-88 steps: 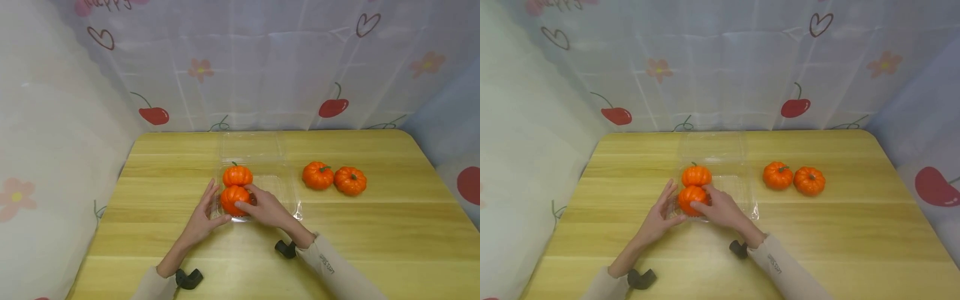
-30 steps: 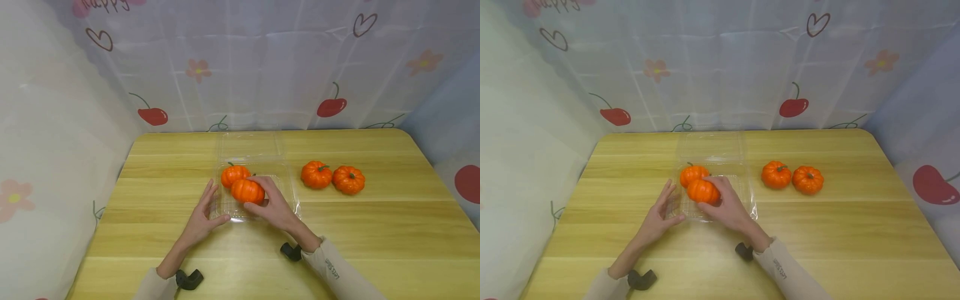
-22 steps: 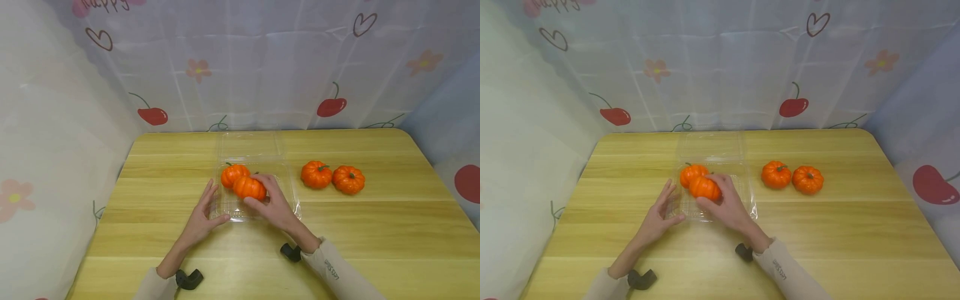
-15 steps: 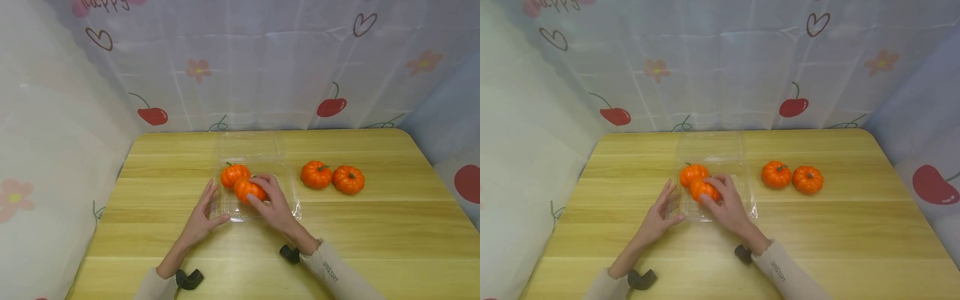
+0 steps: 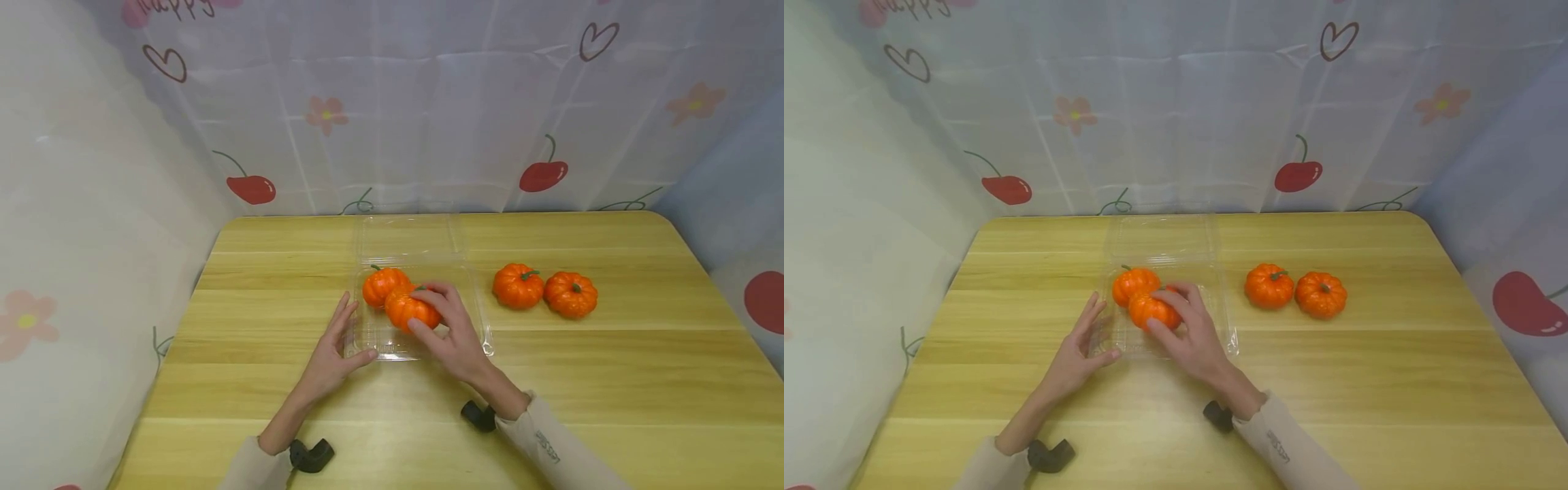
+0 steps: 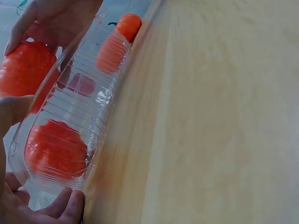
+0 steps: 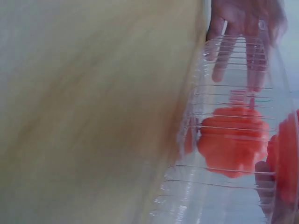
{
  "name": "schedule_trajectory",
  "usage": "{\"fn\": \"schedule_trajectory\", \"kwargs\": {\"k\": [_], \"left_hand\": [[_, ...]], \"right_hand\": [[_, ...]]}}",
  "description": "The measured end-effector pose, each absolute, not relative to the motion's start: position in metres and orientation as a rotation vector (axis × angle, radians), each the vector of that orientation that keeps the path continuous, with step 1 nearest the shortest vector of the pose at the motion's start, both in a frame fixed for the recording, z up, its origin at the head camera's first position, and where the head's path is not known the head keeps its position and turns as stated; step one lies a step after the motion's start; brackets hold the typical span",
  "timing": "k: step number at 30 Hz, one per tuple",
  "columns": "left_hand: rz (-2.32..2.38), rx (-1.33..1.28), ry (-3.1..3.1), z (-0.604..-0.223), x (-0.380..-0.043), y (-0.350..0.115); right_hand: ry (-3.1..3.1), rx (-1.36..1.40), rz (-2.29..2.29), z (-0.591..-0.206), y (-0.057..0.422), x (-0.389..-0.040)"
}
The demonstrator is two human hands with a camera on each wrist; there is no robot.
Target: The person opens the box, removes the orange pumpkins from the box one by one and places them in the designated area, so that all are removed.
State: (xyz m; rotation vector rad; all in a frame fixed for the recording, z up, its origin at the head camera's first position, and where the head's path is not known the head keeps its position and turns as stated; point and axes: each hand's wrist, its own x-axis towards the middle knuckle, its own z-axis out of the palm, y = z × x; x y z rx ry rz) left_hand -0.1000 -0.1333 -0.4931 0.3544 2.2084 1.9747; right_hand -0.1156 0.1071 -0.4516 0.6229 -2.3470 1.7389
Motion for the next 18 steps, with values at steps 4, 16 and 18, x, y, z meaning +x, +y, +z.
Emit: {"fn": "schedule_trajectory", "kwargs": {"k": [4,16,18], "left_hand": [[1.975,0.357,2.204,-0.493,-0.100,-0.133],[1.964,0.361,2.221,-0.494,-0.100,-0.133],[1.960,0.363,2.226,-0.495,-0.100,-0.133]], "right_hand": [[-2.291,0.625,1.771,-0.445,0.112,-0.112],[-2.355,0.591,1.679,-0.439,0.138,-0.103],[-2.378,0.596,1.660,-0.440,0.140,-0.102]]}}
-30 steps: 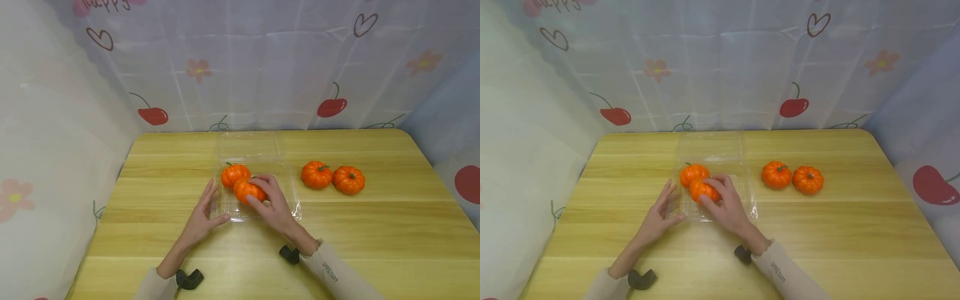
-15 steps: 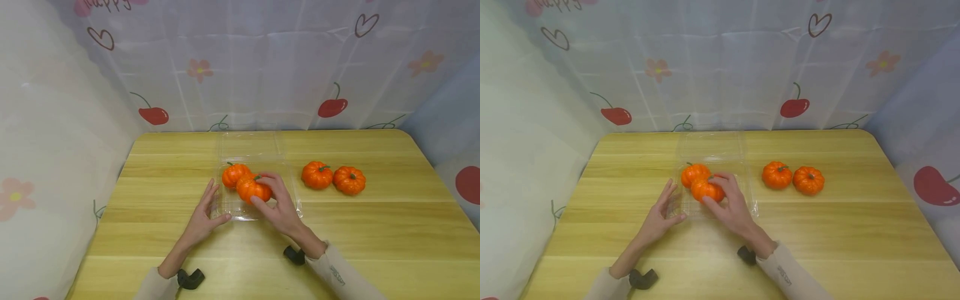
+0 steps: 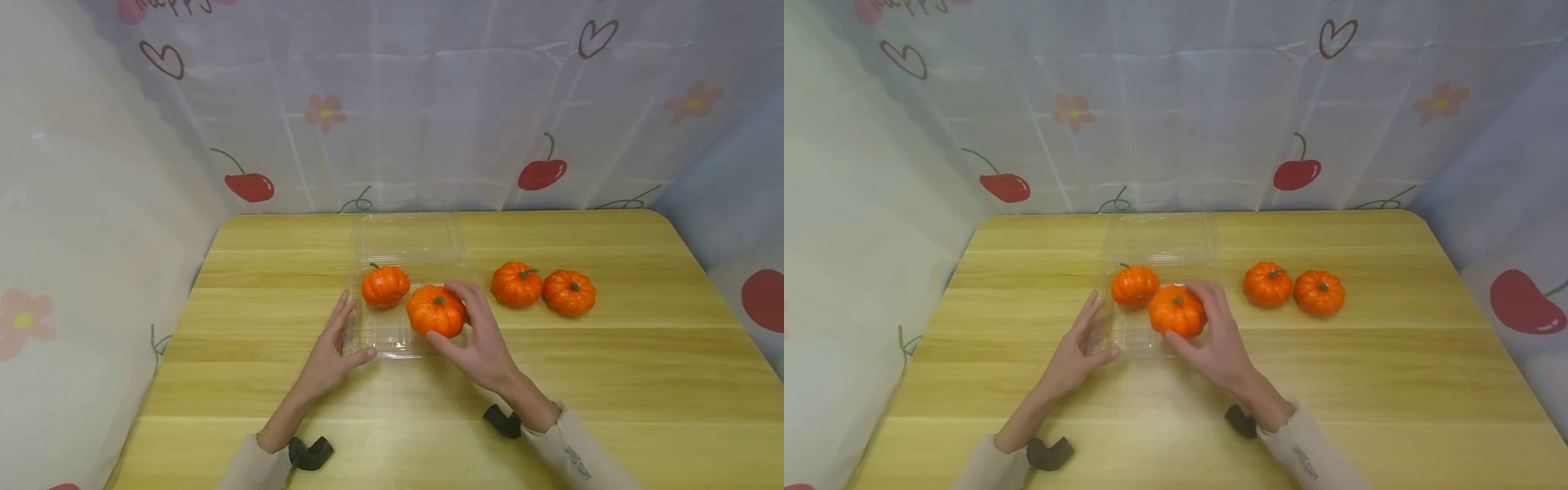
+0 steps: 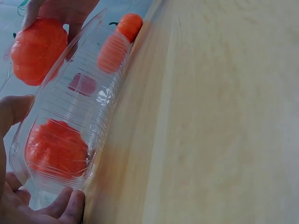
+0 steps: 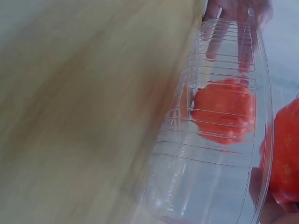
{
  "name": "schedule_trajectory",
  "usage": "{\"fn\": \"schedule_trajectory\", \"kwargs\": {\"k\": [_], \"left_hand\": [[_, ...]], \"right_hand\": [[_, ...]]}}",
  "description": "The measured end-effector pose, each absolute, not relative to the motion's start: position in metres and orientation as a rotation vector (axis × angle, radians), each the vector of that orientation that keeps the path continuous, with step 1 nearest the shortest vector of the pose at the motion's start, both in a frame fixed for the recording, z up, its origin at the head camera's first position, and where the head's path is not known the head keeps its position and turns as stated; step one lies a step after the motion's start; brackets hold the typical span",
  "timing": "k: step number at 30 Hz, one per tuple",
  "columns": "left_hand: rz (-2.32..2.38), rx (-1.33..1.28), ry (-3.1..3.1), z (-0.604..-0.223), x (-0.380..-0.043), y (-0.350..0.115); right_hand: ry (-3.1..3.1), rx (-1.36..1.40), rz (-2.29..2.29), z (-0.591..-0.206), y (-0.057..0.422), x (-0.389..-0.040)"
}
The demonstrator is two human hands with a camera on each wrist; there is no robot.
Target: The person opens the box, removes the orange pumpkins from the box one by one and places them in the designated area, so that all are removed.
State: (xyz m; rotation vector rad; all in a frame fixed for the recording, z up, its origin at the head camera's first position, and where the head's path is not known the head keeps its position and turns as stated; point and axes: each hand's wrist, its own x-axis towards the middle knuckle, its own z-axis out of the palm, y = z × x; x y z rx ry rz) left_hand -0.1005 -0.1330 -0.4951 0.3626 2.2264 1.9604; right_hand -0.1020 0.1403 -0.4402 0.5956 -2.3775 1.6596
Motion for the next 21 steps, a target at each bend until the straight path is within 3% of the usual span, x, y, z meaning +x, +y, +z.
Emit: {"fn": "schedule_trajectory", "kwargs": {"k": [21], "left_hand": [[1.928,0.357,2.248,-0.494,-0.101,-0.134]], "right_hand": [[-2.393,0.559,1.699,-0.438,0.159,-0.092]]}}
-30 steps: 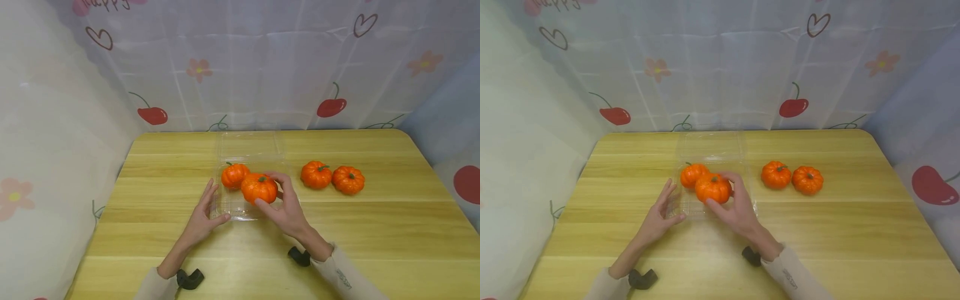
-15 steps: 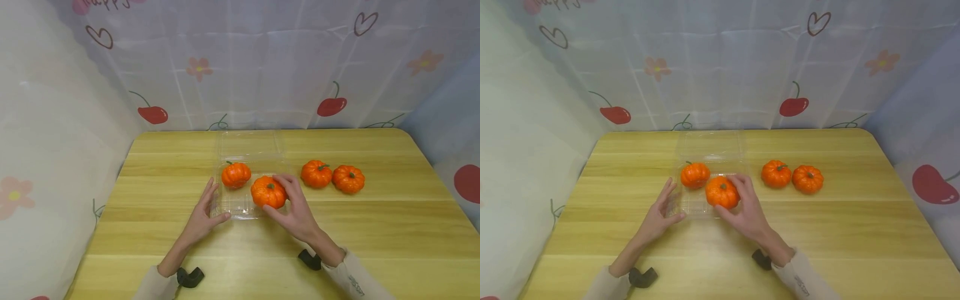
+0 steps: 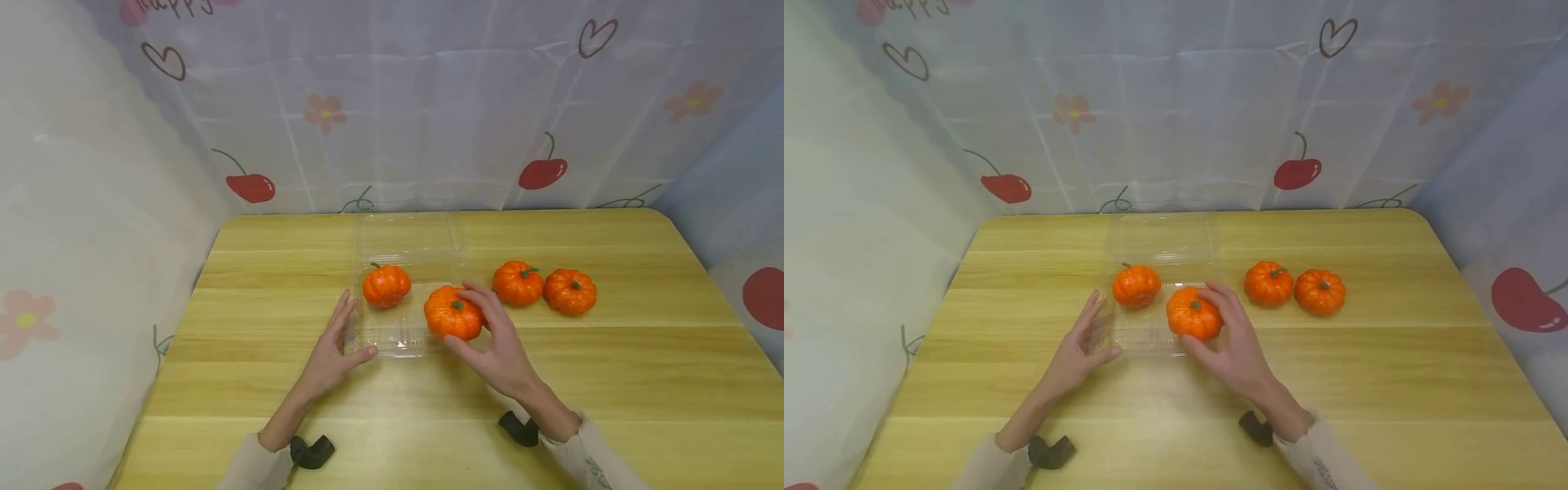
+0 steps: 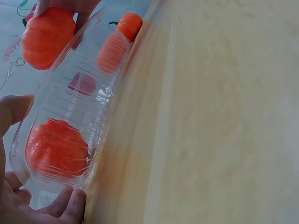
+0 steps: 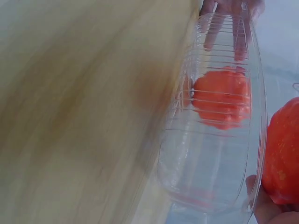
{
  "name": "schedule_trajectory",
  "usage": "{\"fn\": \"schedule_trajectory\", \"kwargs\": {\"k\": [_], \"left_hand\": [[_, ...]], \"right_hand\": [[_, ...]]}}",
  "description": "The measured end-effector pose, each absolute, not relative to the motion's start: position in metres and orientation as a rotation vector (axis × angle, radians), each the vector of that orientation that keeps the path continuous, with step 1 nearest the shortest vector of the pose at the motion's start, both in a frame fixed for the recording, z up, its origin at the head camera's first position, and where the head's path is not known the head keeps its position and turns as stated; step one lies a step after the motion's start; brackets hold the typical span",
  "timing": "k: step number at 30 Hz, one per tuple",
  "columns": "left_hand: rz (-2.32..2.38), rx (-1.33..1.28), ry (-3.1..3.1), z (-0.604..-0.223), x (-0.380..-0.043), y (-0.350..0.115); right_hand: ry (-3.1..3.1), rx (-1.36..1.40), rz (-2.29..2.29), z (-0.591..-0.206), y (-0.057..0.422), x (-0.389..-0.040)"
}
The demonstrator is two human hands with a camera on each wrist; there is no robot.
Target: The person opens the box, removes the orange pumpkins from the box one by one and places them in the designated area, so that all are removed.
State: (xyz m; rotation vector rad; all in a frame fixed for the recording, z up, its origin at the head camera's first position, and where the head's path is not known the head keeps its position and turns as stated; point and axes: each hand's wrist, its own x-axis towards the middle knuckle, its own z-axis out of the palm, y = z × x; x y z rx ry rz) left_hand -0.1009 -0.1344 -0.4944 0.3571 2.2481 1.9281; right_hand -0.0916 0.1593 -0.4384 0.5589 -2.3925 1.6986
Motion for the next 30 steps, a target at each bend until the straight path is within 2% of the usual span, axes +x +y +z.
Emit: {"fn": "schedule_trajectory", "kwargs": {"k": [13,30], "left_hand": [[1.988,0.395,2.279,-0.496,-0.097,-0.131],[1.918,0.323,2.292,-0.492,-0.096,-0.128]], "right_hand": [[-2.373,0.552,1.598,-0.436,0.172,-0.084],[-2.487,0.416,1.542,-0.434,0.187,-0.077]]}}
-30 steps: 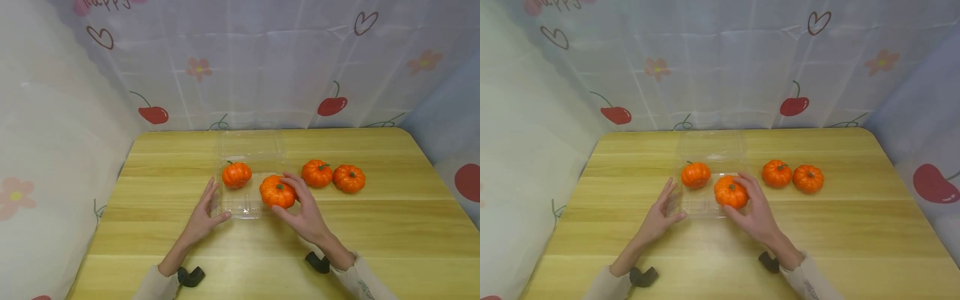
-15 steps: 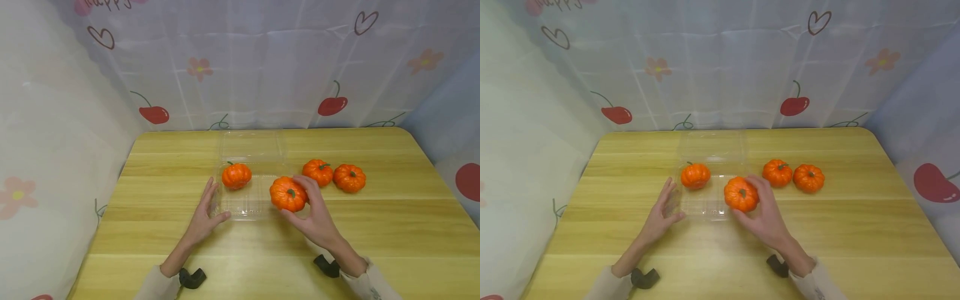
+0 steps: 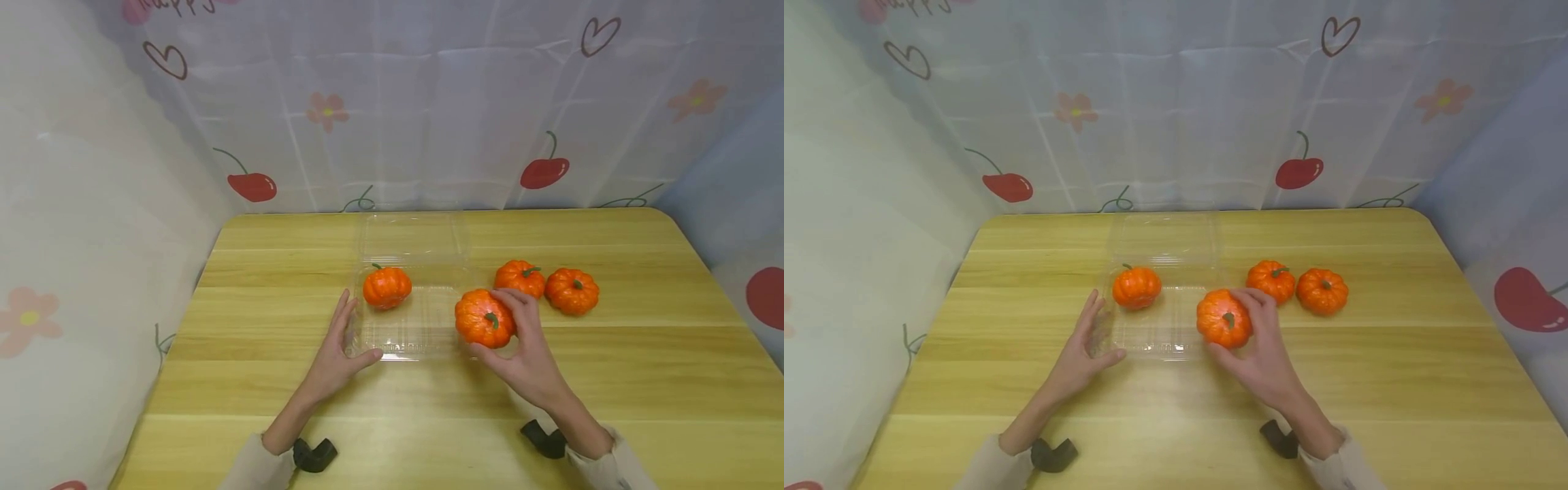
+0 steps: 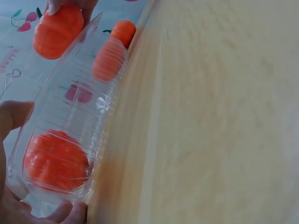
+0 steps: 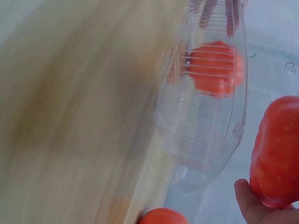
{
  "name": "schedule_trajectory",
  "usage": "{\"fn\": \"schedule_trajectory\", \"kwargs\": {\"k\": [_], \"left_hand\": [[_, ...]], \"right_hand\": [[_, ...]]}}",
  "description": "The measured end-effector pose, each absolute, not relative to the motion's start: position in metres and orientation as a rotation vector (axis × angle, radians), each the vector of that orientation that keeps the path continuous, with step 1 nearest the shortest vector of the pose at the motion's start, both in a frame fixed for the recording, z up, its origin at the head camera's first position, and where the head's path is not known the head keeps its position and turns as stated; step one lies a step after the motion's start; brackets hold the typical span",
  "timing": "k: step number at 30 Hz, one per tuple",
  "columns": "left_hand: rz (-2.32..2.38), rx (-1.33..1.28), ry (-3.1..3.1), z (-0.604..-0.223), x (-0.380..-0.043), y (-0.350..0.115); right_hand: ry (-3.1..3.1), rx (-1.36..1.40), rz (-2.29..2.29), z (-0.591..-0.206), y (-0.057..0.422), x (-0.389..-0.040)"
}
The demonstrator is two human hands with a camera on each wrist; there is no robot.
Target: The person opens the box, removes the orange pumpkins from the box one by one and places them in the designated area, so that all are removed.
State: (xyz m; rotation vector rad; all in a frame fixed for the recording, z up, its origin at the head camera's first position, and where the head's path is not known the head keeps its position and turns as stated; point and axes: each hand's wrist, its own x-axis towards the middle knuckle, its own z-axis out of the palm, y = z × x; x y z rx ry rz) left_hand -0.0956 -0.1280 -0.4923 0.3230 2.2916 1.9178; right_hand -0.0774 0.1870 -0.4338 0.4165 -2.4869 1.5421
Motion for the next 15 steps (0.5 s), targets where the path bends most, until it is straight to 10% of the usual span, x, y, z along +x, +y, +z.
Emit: {"fn": "schedule_trajectory", "kwargs": {"k": [15], "left_hand": [[1.914,0.328,2.305,-0.492,-0.095,-0.128]], "right_hand": [[-2.467,0.404,1.528,-0.444,0.208,-0.071]]}}
